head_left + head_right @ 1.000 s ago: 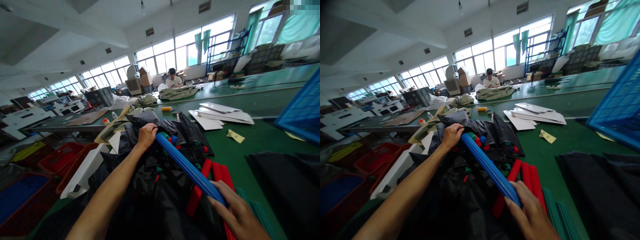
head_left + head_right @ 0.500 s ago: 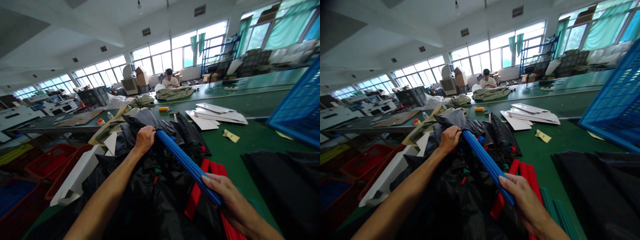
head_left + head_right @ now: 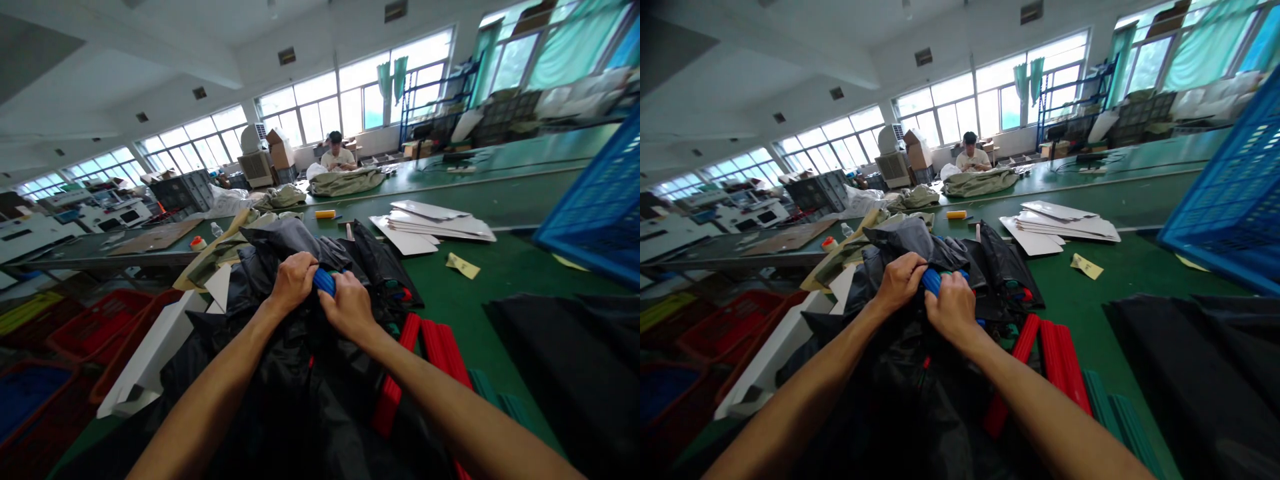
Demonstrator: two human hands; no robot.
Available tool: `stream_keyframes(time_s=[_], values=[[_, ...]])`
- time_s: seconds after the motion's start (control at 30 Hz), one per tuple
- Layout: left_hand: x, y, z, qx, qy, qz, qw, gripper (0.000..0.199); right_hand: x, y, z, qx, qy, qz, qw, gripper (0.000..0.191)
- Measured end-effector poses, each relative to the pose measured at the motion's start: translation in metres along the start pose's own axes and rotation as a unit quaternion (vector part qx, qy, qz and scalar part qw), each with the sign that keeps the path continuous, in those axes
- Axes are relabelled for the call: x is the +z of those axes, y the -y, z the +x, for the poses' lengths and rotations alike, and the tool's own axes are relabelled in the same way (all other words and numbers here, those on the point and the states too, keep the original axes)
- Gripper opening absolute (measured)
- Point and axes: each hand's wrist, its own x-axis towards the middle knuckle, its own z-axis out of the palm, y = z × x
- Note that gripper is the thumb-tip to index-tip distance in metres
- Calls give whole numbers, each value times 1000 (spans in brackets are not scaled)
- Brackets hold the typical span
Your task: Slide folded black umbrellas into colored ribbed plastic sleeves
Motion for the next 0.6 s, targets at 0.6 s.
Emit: stream_keyframes(time_s=[0.6], values=[[14,45,-25,-184,9,54,981,13,-56,-223,-223,154,23,-305,939,48]])
